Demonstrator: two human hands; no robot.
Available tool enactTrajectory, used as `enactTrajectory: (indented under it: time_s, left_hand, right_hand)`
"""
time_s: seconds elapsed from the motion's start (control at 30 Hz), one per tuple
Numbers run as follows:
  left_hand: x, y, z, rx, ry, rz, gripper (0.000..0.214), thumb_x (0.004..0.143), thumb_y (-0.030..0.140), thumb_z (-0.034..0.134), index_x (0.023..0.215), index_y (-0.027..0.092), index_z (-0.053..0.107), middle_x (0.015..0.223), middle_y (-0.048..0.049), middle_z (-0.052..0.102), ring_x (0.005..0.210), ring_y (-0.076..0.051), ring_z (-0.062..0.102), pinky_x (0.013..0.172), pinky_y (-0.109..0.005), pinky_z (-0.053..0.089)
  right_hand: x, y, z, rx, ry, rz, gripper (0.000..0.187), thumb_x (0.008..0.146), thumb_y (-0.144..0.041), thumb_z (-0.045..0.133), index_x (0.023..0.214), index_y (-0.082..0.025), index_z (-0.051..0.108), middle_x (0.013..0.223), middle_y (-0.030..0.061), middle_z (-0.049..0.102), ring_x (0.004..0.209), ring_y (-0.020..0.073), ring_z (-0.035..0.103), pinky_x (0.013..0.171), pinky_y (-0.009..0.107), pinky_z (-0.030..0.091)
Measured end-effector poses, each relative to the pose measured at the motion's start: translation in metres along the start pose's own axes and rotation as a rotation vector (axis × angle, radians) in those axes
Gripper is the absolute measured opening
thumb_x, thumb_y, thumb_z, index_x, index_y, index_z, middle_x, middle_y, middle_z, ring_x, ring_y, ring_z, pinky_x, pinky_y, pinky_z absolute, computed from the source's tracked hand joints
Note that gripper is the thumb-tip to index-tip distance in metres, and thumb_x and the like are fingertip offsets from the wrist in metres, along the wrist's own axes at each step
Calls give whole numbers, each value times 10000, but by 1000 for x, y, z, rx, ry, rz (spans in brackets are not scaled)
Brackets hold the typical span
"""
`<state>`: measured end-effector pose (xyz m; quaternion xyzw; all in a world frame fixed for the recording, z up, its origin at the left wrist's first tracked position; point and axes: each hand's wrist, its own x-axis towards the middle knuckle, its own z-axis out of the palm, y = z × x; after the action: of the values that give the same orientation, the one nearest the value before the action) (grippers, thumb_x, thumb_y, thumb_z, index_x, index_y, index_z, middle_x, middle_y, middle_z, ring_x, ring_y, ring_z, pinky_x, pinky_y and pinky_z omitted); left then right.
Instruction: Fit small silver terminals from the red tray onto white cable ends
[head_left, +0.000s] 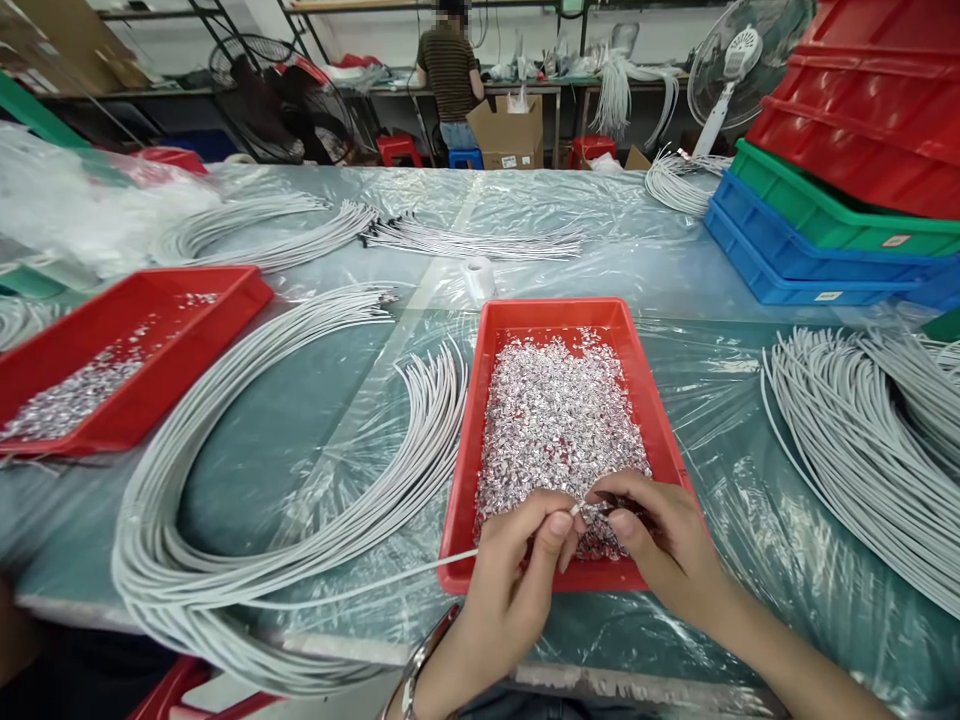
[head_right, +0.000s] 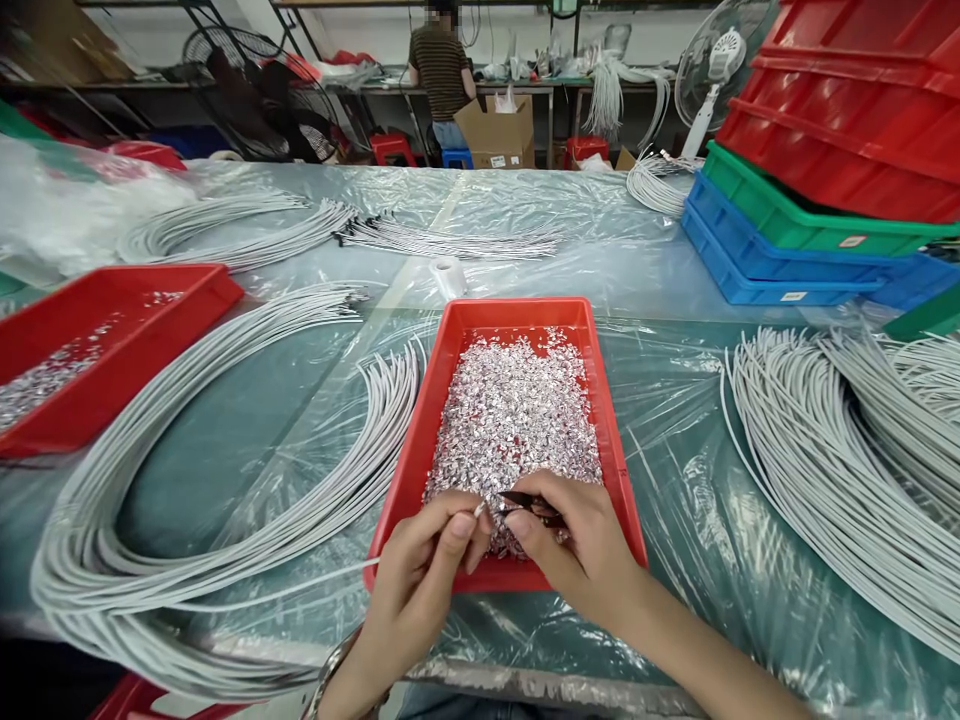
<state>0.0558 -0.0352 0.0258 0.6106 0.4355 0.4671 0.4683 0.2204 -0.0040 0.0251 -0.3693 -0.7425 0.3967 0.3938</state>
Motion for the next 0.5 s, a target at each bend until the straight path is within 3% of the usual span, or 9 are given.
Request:
enactTrajectory:
  time_s: [0.23, 0.5]
  left_hand:
    - [-1, -2, 0, 36, 1, 14, 197, 957, 207, 394, 799, 170, 505, 582, 48, 402, 528, -78, 367, 515, -202, 289]
    - [-1, -1, 1, 83, 13, 56, 140, 935, 162, 441, 890, 188, 571, 670, 25, 561, 592, -86, 490, 568, -207, 355]
  right_hand:
    - [2, -3, 1, -55, -22, -21, 197, 930, -338, 472, 869, -171, 559, 670, -11, 568, 565, 112, 515, 530, 226, 367]
    - [2, -3, 2, -103, -24, -40, 237, 946, -359, 450, 860, -165, 555, 657, -18, 541, 543, 101, 483, 515, 222, 347]
